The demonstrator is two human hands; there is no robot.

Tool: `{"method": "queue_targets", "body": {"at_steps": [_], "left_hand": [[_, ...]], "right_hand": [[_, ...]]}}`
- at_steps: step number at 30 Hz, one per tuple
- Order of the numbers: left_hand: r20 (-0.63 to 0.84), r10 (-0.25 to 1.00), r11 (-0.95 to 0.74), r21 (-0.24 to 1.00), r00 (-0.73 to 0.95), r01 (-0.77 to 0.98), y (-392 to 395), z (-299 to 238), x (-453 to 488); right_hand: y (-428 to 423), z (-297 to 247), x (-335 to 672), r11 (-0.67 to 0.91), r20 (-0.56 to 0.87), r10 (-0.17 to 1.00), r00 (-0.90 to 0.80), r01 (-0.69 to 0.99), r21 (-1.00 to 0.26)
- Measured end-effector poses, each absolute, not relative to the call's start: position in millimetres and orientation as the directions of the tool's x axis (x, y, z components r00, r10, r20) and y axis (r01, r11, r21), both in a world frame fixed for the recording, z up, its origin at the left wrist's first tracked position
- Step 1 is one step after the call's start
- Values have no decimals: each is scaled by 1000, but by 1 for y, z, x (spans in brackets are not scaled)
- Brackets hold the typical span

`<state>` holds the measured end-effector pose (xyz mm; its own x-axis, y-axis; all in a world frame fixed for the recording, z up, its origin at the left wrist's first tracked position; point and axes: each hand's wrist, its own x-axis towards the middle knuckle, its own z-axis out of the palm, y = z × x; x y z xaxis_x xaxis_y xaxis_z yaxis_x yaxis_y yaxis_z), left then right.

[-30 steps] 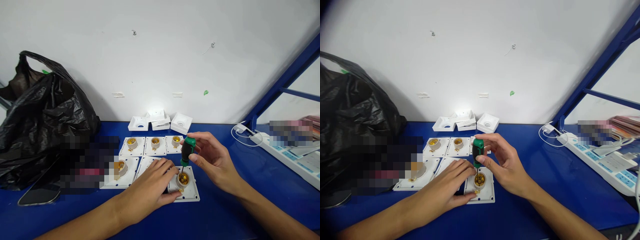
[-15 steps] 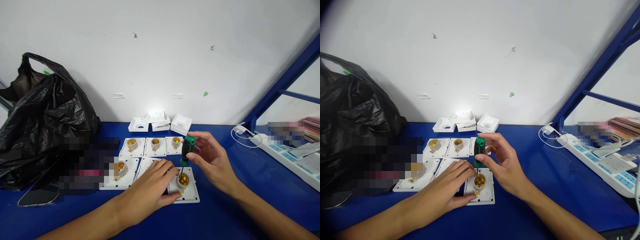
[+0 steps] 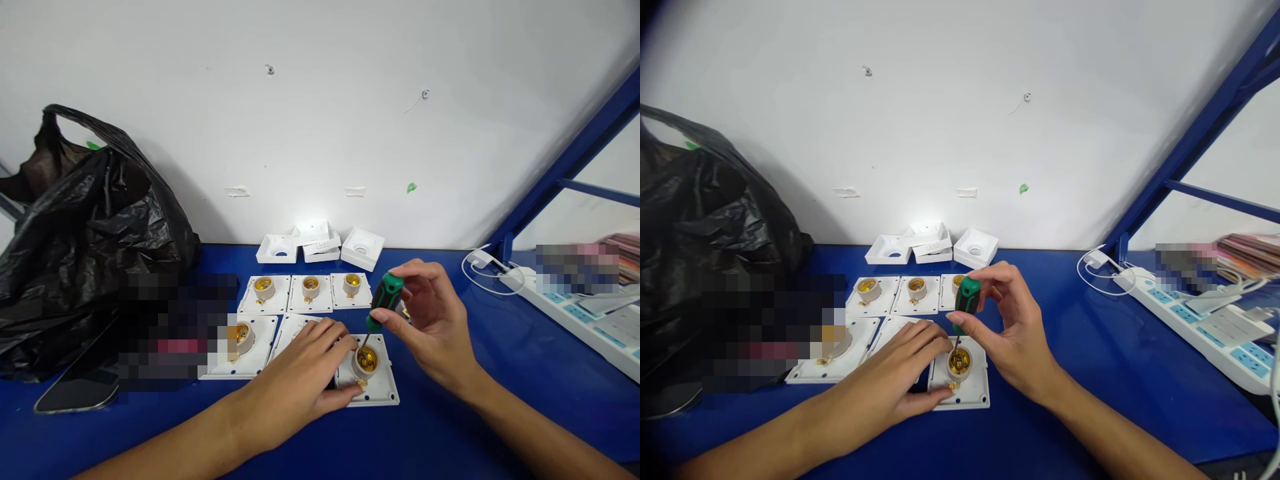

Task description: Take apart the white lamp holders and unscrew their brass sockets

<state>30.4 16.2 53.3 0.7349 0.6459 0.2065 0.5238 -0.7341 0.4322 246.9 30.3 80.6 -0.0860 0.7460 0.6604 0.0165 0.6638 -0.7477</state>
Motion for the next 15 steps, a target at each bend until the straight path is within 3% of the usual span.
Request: {"method": "queue_targets", "body": {"at_steps": [15], "left_hand": [[235, 641, -745, 420, 731, 518, 17, 53, 31]], "right_hand": [[25, 80, 247, 704, 696, 710, -103, 101, -703]]}}
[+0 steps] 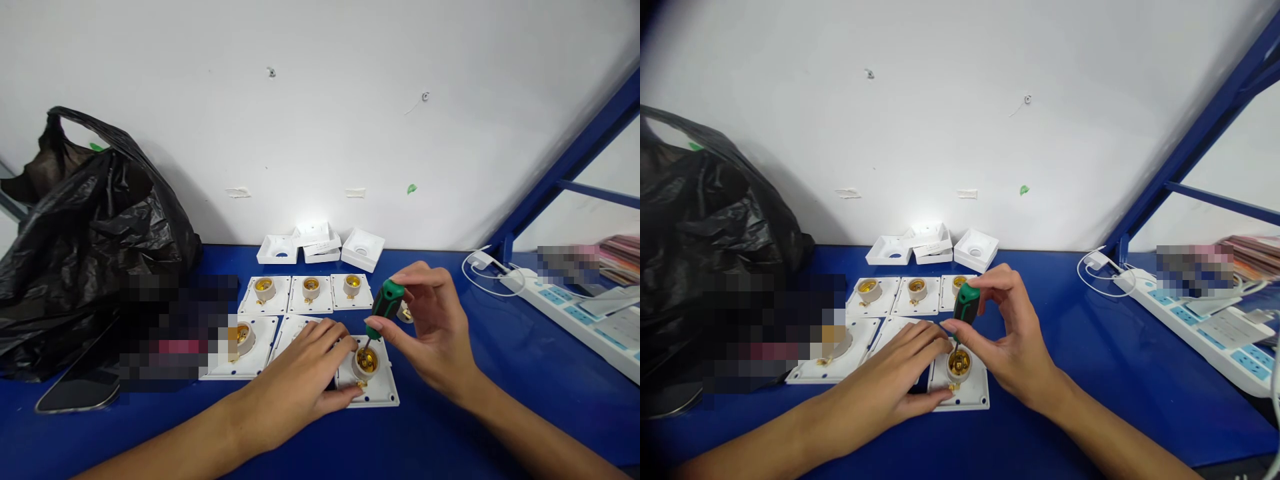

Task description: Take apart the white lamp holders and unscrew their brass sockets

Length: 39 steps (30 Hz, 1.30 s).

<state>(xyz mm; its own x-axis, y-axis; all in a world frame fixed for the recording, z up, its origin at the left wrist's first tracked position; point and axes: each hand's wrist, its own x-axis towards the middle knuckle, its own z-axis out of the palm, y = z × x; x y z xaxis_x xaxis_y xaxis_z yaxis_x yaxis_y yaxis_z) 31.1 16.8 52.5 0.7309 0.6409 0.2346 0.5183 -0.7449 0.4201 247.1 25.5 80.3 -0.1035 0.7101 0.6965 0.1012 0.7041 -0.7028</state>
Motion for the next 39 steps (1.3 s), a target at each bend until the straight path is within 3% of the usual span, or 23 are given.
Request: {"method": "queue_targets", "body": {"at_steps": [8, 15, 20, 33, 39], "left_hand": [[222, 641, -739, 435, 734, 514, 16, 53, 31], [202, 646, -735, 425, 736, 529, 16, 54, 32], [226, 656, -731, 429, 721, 531, 17, 54, 31], [213, 642, -740, 422, 736, 524, 16, 53, 31], [212, 647, -736, 422, 732, 529, 15, 56, 31]], "right_hand": [[18, 87, 256, 479, 402, 796, -452, 66, -875], [23, 76, 252, 621, 598, 776, -200, 81, -779], [24, 77, 248, 654, 645, 756, -108, 74, -753], [22, 76, 249, 645, 632, 764, -128, 136, -752], [21, 77, 252, 616, 556, 778, -290, 183, -766]]}}
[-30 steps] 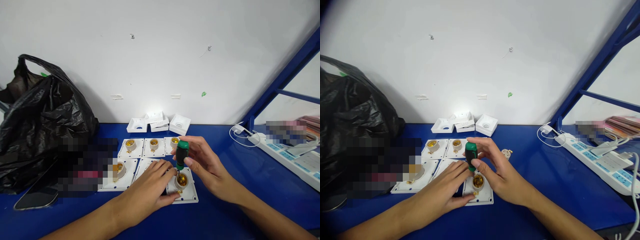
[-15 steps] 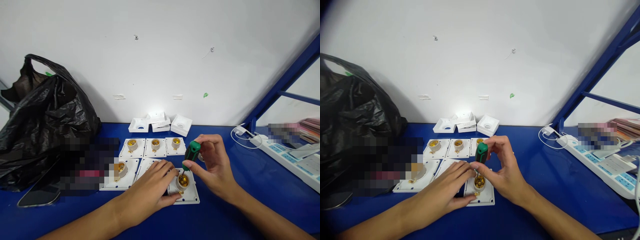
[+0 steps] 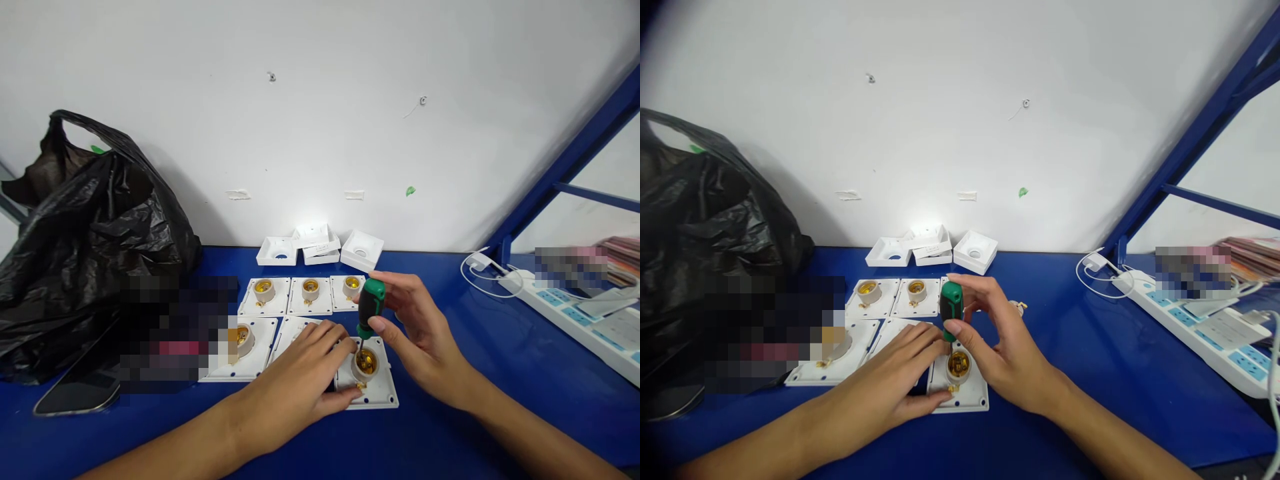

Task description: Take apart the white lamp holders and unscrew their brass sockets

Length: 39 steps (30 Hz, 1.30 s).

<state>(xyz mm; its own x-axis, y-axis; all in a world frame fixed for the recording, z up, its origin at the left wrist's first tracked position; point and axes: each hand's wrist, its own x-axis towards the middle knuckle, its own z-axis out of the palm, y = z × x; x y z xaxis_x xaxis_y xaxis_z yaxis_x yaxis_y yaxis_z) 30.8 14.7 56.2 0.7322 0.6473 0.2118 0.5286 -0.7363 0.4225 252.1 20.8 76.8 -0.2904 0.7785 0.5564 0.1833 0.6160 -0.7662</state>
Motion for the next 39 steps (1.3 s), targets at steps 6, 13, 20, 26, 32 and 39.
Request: {"method": "queue_targets", "body": {"at_steps": [6, 13, 20, 26, 32, 39], "left_hand": [[229, 644, -741, 423, 730, 521, 15, 55, 30], [261, 646, -742, 433, 717, 511, 14, 55, 29], [247, 641, -748, 410, 726, 521, 14, 56, 30], [251, 643, -745, 421, 723, 517, 14, 58, 29], [246, 641, -749, 409, 727, 522, 14, 58, 30], [223, 640, -748, 403, 735, 528, 14, 60, 30]], "right_hand": [[21, 76, 252, 649, 619, 759, -201, 159, -744], [22, 74, 250, 644, 603, 762, -235, 174, -745], [22, 74, 250, 624, 586, 776, -234, 148, -767], [22, 74, 250, 620, 583, 779, -232, 146, -771], [22, 75, 249, 633, 599, 769, -223, 142, -761], [23, 74, 249, 643, 614, 763, -203, 141, -753]]}}
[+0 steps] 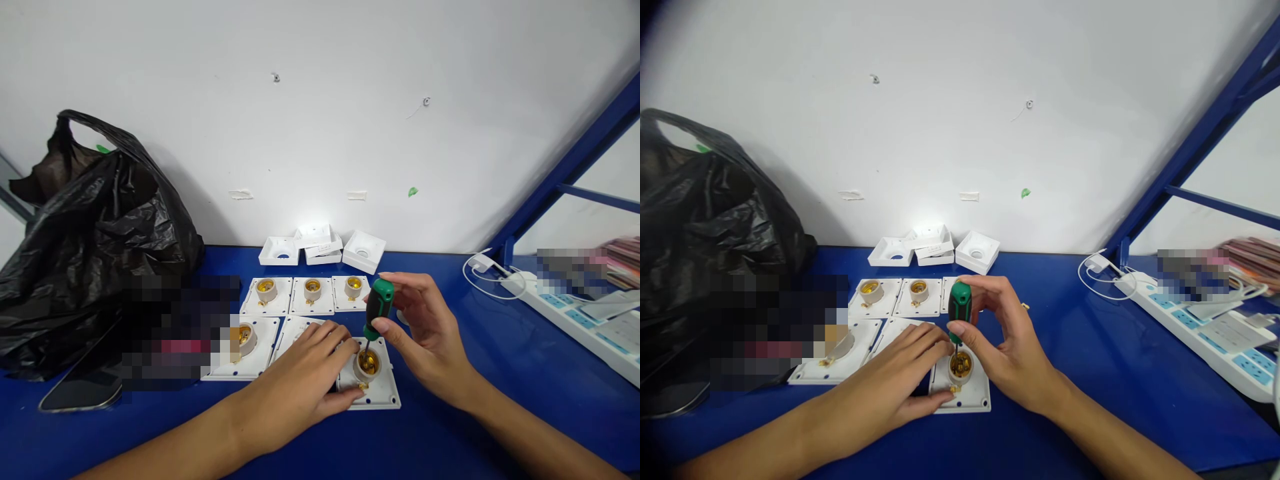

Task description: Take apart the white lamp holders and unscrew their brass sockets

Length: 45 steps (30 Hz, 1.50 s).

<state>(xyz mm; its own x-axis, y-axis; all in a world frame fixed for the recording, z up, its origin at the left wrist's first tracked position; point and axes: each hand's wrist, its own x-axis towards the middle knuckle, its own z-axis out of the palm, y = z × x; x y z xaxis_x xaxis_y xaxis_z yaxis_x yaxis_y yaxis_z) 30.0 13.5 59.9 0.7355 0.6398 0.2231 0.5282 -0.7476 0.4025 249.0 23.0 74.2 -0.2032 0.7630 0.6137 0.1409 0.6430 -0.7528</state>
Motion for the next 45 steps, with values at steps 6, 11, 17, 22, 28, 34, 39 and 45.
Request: {"method": "queue_targets", "body": {"at_steps": [6, 11, 17, 22, 28, 34, 39, 45], "left_hand": [[231, 642, -746, 413, 731, 523, 15, 59, 30], [222, 641, -740, 432, 734, 515, 14, 56, 29], [199, 649, -726, 454, 735, 518, 13, 54, 28], [193, 650, -722, 459, 735, 517, 14, 56, 30], [190, 645, -722, 469, 740, 508, 15, 55, 29], [218, 645, -726, 474, 733, 498, 15, 53, 28], [215, 641, -730, 467, 737, 498, 14, 54, 28], [214, 643, -729, 466, 736, 501, 15, 54, 29]], "right_hand": [[22, 75, 250, 640, 609, 765, -211, 137, -756], [21, 77, 250, 640, 604, 764, -227, 153, -753], [21, 77, 250, 653, 616, 753, -232, 154, -741], [21, 77, 250, 656, 619, 750, -232, 149, -739], [20, 77, 251, 666, 629, 742, -232, 152, -730], [20, 77, 251, 672, 633, 738, -234, 167, -721], [20, 77, 251, 676, 639, 735, -229, 171, -717], [20, 76, 250, 678, 643, 733, -224, 156, -718]]}}
